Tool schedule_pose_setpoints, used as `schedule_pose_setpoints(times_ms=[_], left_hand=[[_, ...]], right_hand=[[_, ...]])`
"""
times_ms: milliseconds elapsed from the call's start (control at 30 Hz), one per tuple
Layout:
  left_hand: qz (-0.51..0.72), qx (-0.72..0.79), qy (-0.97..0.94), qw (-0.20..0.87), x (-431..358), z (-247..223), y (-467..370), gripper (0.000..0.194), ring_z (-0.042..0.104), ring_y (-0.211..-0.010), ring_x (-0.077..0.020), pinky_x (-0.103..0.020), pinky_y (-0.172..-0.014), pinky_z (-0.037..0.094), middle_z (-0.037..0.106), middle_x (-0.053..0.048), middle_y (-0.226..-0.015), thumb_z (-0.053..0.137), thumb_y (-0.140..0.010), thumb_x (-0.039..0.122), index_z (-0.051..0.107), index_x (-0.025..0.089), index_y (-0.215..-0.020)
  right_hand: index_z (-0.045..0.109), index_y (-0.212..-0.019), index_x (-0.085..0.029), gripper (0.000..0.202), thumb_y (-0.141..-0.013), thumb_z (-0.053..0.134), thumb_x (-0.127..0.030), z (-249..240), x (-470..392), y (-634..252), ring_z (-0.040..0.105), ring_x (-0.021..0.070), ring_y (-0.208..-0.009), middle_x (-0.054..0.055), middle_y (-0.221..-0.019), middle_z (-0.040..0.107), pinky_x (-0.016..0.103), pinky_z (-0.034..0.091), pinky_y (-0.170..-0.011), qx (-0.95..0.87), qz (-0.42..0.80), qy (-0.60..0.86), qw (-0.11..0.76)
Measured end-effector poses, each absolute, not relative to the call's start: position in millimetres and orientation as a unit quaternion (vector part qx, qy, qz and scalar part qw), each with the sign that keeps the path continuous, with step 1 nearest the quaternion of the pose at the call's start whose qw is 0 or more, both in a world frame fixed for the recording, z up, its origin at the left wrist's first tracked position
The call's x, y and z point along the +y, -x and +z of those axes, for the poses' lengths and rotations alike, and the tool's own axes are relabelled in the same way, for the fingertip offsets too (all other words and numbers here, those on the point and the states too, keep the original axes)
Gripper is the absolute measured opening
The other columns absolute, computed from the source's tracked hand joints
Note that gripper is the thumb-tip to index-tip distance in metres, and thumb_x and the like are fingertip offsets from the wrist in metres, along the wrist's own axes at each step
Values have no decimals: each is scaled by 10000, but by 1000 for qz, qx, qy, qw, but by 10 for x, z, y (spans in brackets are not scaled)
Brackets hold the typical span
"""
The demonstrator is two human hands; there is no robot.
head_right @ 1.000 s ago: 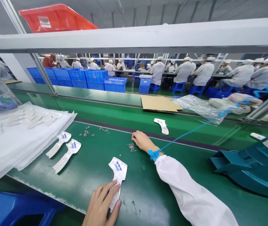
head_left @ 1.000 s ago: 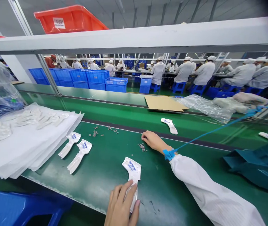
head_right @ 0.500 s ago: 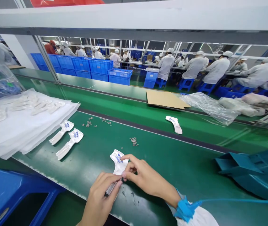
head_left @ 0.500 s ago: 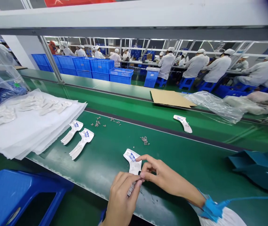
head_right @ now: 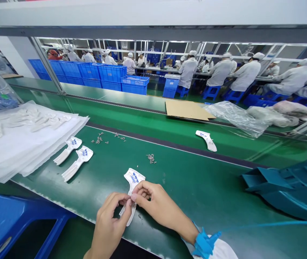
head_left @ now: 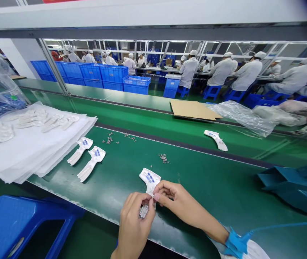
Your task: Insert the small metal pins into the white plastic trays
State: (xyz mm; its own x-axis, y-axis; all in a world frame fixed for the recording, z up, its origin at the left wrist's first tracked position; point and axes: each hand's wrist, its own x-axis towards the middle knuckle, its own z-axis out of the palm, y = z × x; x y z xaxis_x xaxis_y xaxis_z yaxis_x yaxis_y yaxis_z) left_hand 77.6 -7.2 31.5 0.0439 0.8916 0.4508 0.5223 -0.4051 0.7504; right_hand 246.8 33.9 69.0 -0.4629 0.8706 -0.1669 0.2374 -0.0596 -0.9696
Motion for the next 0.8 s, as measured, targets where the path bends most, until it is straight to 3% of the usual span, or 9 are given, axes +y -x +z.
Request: schedule_pose_setpoints(times_ms=[200,300,433,800], left_hand=[[459,508,-714,146,-73,292,-714,85,615,-789,-165,-283,-709,496,664,-18,-855,547,-958,170,613,220,-977],[390,511,-750,157,-55,278,-608,217,621,-1021,-215,-346,-857,525,671,-64,-1094,571,-948,221,588,227,-1165],[295,511,-793,152,-36,230,-525,444,503,-1281,-281,-447,-1020,475,580,-85,-1357,622,-919,304,506,248,-1344],[251,523,-800,154,-44,207,-576,460,458,-1338,-291,-475,-1035,446,609,-63,-1348,637,-909,318,516,234,-1345]], right_hand=[[651,-902,-200,226,-976,560,-393,656,362,-2457,601,166,-788,10,-849,682,252,443,-705,-653,551,454,254],[641,-898,-206,232,-983,532,-392,684,404,-2474,561,150,-709,-1,-804,656,241,414,-634,-684,515,473,208],[639,-861,-209,216,-974,527,-356,689,438,-2447,535,144,-654,-6,-741,633,237,368,-574,-722,473,485,142],[581,-823,-228,202,-982,478,-297,681,418,-2368,543,173,-677,1,-733,634,270,309,-582,-761,380,518,87]])
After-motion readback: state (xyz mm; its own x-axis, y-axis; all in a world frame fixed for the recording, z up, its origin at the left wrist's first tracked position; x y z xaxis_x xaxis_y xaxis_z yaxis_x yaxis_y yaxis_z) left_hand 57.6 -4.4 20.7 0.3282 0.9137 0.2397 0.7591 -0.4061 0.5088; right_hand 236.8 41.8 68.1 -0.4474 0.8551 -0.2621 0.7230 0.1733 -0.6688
